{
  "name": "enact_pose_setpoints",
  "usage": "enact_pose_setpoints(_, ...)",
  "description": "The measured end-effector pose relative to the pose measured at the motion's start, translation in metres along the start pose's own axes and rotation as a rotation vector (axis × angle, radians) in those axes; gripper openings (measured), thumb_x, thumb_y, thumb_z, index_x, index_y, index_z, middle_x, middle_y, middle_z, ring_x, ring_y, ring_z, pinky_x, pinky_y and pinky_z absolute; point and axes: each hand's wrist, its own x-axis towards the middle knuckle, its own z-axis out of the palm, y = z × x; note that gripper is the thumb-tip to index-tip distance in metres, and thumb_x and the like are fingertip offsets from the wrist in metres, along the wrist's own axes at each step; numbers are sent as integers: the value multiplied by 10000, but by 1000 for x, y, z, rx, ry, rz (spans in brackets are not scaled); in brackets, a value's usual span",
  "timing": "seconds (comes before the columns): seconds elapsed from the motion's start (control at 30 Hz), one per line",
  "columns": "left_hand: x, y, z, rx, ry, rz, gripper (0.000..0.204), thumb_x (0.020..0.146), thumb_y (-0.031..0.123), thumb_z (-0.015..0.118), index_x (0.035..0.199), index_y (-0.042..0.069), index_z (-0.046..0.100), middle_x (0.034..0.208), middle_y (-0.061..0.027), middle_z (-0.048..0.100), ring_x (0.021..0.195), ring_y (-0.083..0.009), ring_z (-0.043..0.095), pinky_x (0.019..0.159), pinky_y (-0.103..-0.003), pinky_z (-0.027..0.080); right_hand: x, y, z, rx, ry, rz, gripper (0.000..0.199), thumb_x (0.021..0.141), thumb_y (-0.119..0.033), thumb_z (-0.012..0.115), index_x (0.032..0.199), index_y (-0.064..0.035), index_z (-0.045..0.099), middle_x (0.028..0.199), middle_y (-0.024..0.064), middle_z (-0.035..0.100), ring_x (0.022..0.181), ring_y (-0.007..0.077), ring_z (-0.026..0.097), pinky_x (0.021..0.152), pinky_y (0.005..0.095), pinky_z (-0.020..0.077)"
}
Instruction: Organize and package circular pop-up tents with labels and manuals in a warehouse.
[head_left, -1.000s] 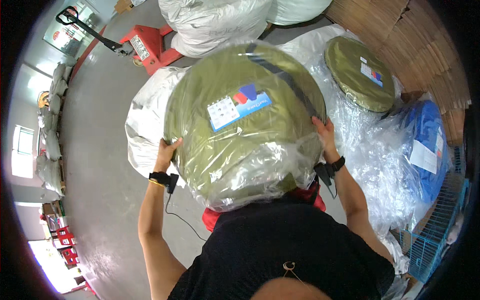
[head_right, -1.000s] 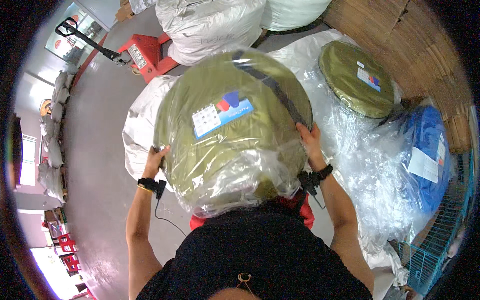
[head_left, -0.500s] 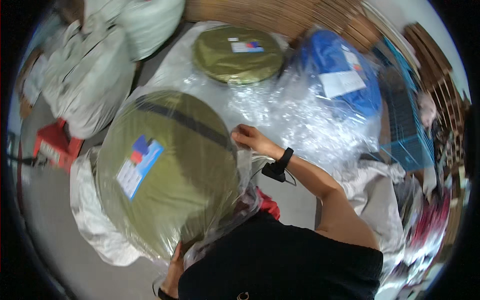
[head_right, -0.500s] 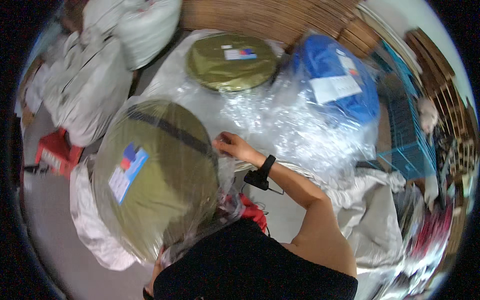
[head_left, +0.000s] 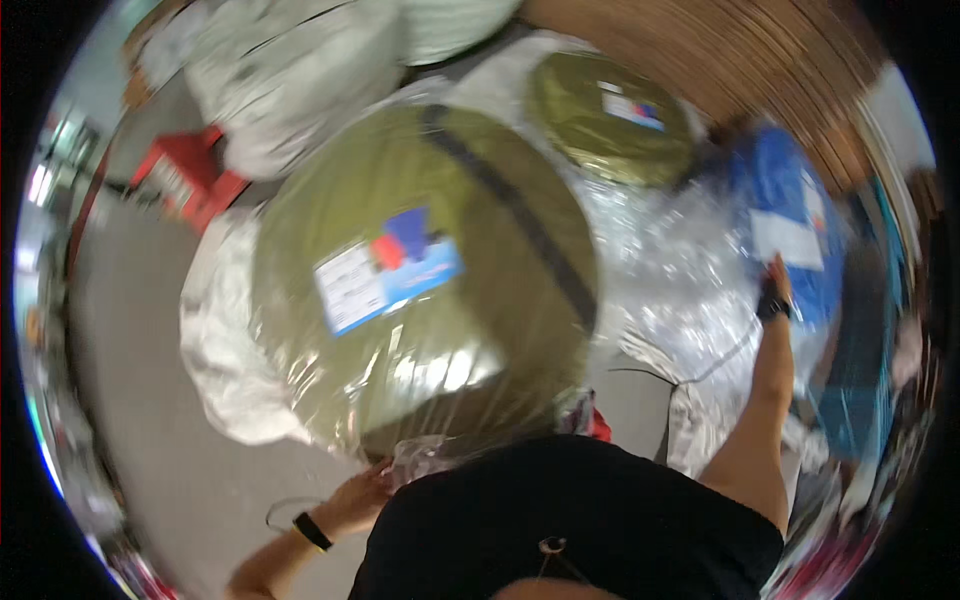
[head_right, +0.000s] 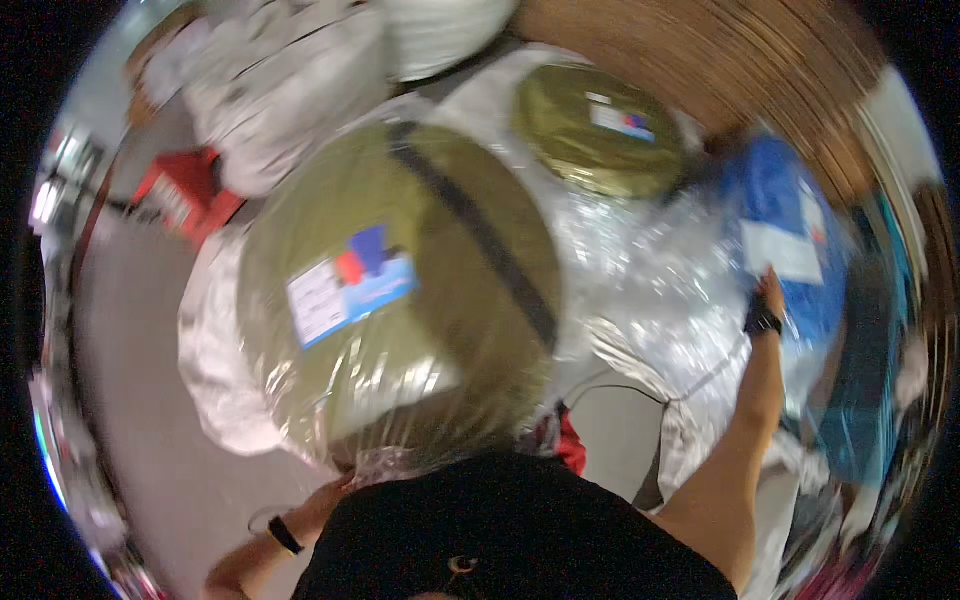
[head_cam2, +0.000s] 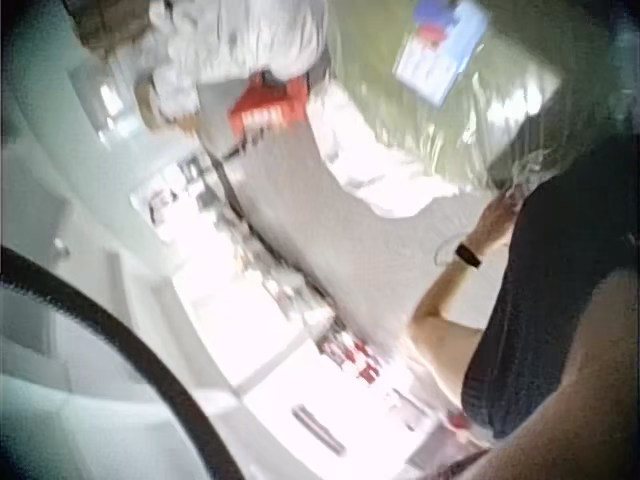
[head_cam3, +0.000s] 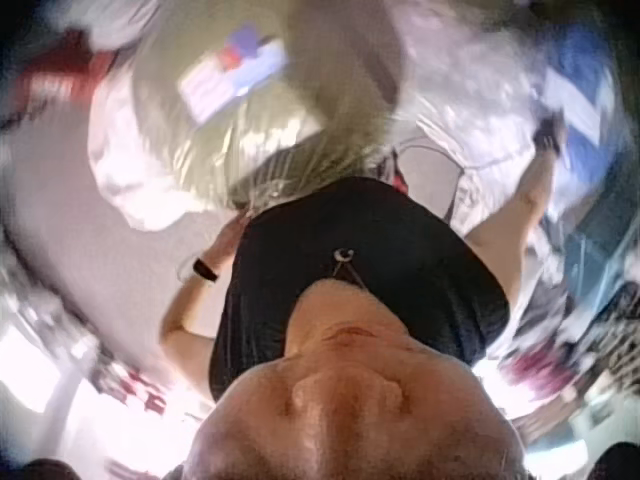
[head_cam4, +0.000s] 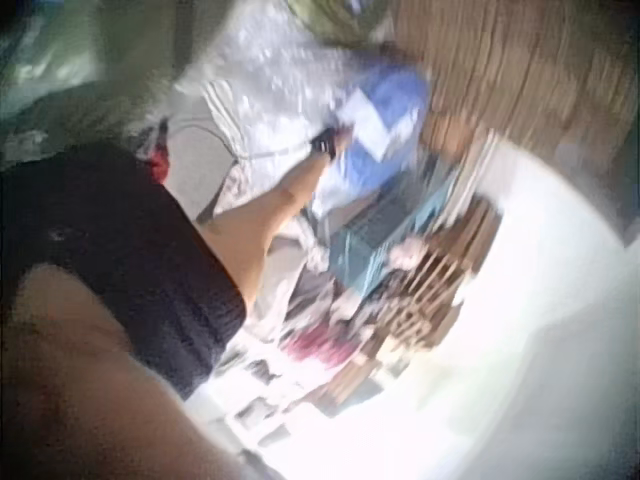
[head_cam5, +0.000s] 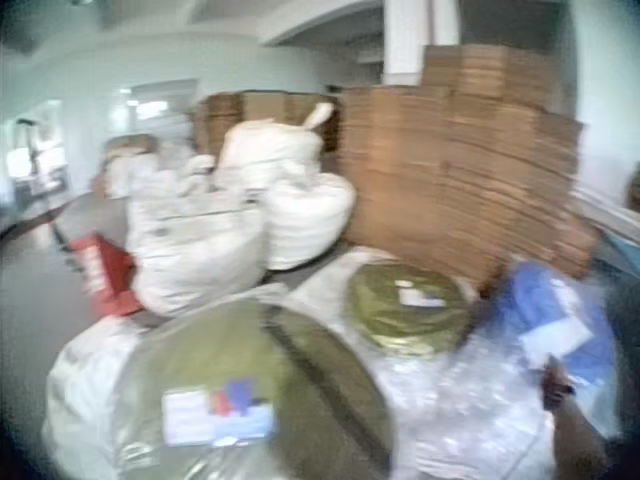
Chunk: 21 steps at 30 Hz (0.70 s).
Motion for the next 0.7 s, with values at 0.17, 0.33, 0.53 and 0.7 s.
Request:
enact_pose_setpoints(0.17, -2, 90, -27, 1090, -270, 321, 318, 703, 97, 513, 1012, 95, 586, 886, -102, 615, 897, -236, 566, 886, -353, 390, 41, -33, 59, 93, -544, 210, 148, 827, -212, 576, 791, -82, 517, 598, -35, 444, 467, 46, 359, 403, 170, 302)
enact_pose_setpoints(0.33, 1, 205, -92, 783, 213, 364, 317, 654, -33, 516, 952, 54, 582, 930, -114, 599, 819, -285, 570, 696, -331, 465, -195, -96, 244, -47, -773, 130, 307, 769, -141, 587, 1039, -7, 530, 854, 54, 572, 714, 101, 533, 575, 195, 413)
enact_pose_setpoints(0.53, 70, 182, -101, 1326, 355, 714, 594, 788, 390, 573, 1244, 58, 386, 1251, -186, 409, 1230, -321, 313, 983, -438, 283, -372, -76, 351, -405, -1550, 107, 419, 741, -107, 573, 1131, 14, 482, 939, 52, 587, 791, 89, 549, 671, 210, 437)
enact_pose_setpoints(0.7, 49, 190, -112, 569, 199, 718, 569, 773, 270, 633, 1217, 45, 357, 1201, -182, 435, 1154, -318, 402, 946, -409, 348, -416, -38, 368, -579, -1939, 505, 436, 826, -115, 545, 1231, -62, 395, 839, -3, 599, 600, 21, 506, 481, 167, 377)
